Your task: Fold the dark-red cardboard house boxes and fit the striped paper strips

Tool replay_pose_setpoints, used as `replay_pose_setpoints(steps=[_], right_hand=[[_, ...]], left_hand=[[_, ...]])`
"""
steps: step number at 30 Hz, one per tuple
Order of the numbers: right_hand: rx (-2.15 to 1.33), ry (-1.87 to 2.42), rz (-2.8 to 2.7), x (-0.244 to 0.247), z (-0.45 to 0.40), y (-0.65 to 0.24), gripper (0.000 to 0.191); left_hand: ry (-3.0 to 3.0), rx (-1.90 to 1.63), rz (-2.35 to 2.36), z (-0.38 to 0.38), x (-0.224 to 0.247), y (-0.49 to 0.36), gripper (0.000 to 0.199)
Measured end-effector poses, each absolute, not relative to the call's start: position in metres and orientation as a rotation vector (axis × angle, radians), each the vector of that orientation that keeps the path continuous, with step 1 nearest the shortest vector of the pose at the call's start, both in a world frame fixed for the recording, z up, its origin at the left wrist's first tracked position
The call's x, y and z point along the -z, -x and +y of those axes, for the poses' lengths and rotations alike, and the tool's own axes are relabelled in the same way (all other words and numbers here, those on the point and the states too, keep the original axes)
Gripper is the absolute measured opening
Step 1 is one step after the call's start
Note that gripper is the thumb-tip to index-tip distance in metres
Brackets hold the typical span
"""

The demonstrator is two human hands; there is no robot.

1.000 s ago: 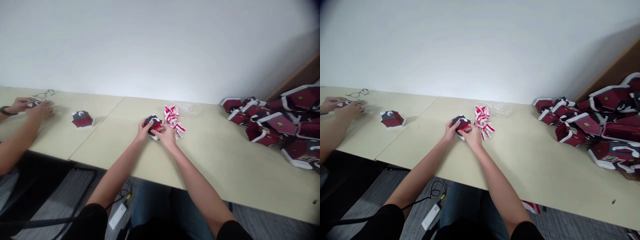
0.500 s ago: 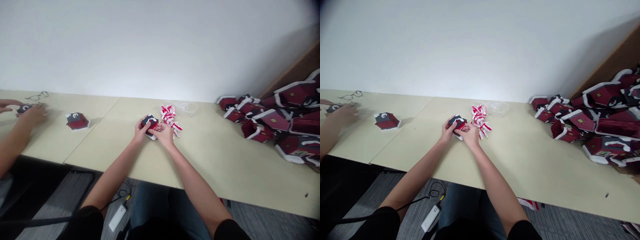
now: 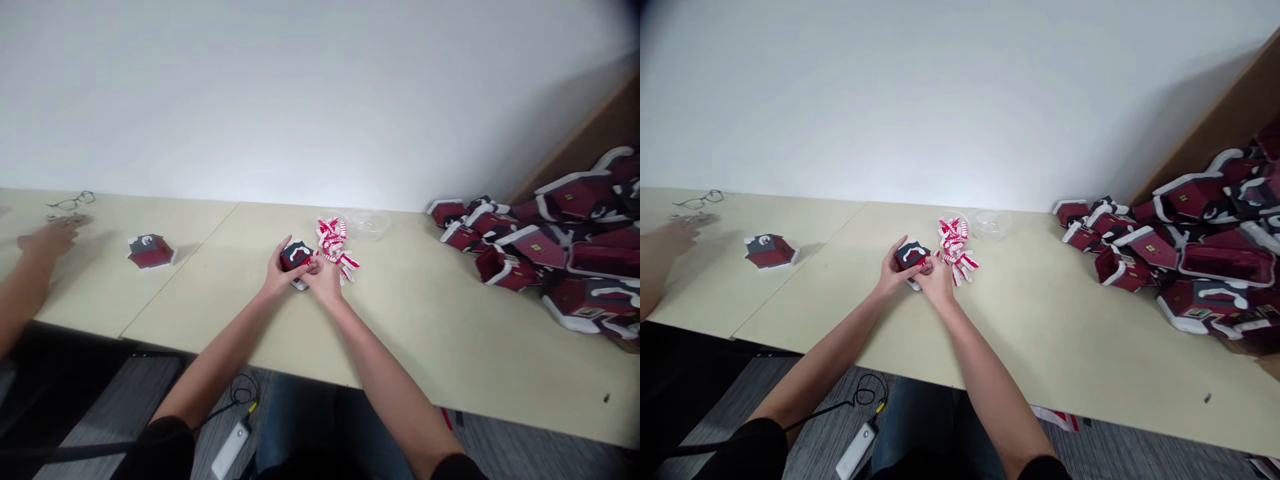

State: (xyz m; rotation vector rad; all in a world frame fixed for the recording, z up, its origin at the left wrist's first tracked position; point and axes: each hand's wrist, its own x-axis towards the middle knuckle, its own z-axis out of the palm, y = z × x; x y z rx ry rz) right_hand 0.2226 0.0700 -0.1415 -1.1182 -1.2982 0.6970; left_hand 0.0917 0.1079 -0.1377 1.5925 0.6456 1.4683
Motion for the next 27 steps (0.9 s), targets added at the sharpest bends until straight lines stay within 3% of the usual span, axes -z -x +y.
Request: replay_pose_setpoints(steps=[9,27], right_hand=[[-0.665,1.209,-1.383,0.132,0.064,-0.228,0.024],[-0.495,1.164,-1.504,0.140,0.064,-0.224,0.011]], left_hand=[[-1.690,-1.524,0.741,0.107,0.139,-0.089,0.074],[-1.681,-1.482,0.799,0.101,0.133,-0.090,0.083]])
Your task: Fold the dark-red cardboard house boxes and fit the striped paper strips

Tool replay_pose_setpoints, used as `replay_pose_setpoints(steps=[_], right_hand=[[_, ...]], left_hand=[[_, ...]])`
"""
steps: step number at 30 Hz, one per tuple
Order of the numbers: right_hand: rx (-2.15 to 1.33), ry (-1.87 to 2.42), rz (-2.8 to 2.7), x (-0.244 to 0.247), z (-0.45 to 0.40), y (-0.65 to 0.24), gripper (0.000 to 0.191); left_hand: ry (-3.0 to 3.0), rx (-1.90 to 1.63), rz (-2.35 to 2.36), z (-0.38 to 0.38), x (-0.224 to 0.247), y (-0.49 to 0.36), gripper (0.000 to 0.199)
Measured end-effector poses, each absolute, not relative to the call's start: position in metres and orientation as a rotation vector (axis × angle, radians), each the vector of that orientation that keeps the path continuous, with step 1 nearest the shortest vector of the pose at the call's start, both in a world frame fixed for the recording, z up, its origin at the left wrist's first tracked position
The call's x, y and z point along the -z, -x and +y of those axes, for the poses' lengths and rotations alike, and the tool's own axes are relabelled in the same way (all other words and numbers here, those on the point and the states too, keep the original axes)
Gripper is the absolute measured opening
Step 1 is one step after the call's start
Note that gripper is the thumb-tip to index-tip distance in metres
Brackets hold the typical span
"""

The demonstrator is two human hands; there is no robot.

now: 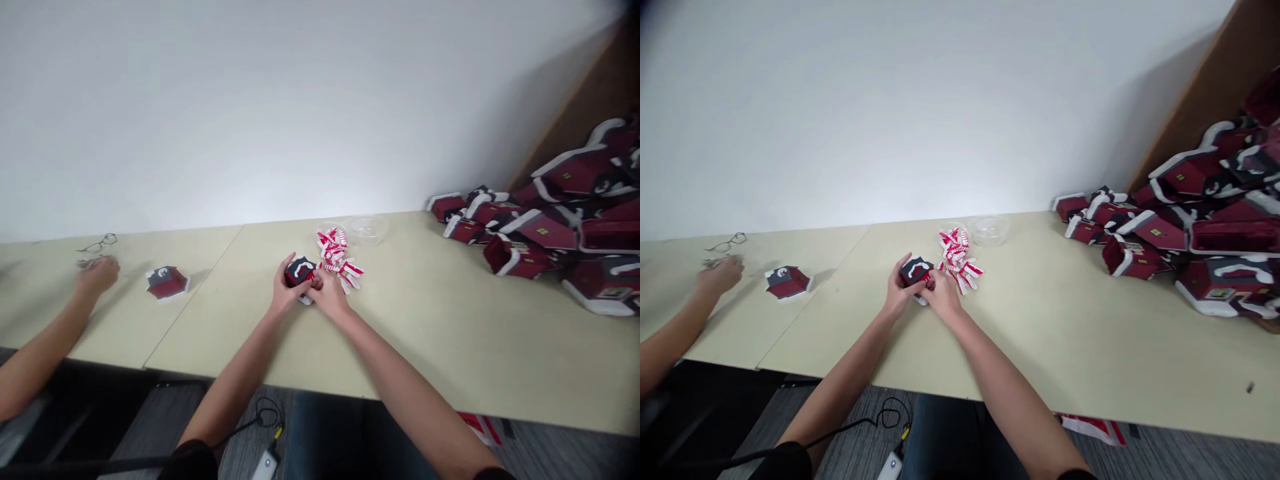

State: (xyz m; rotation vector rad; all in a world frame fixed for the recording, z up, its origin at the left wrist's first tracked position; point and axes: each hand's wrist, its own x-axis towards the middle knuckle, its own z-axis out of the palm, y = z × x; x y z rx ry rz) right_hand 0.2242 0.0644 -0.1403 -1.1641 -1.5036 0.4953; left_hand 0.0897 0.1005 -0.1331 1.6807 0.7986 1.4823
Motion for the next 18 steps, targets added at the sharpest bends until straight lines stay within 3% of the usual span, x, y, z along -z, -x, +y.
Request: replay_pose_setpoints(steps=[7,18], right_hand=[[-0.530,1.135,-1.659,0.129,0.058,-0.225,0.028],[-0.787,0.989,-1.445,0.122,0.047,-0.238,0.028]], left_hand=[[-1.716,-1.516,0.930,0.103,0.127,-0.085,0.133],[-1.663,-1.543,0.769,0.090,0.112,-0.092,0.128]])
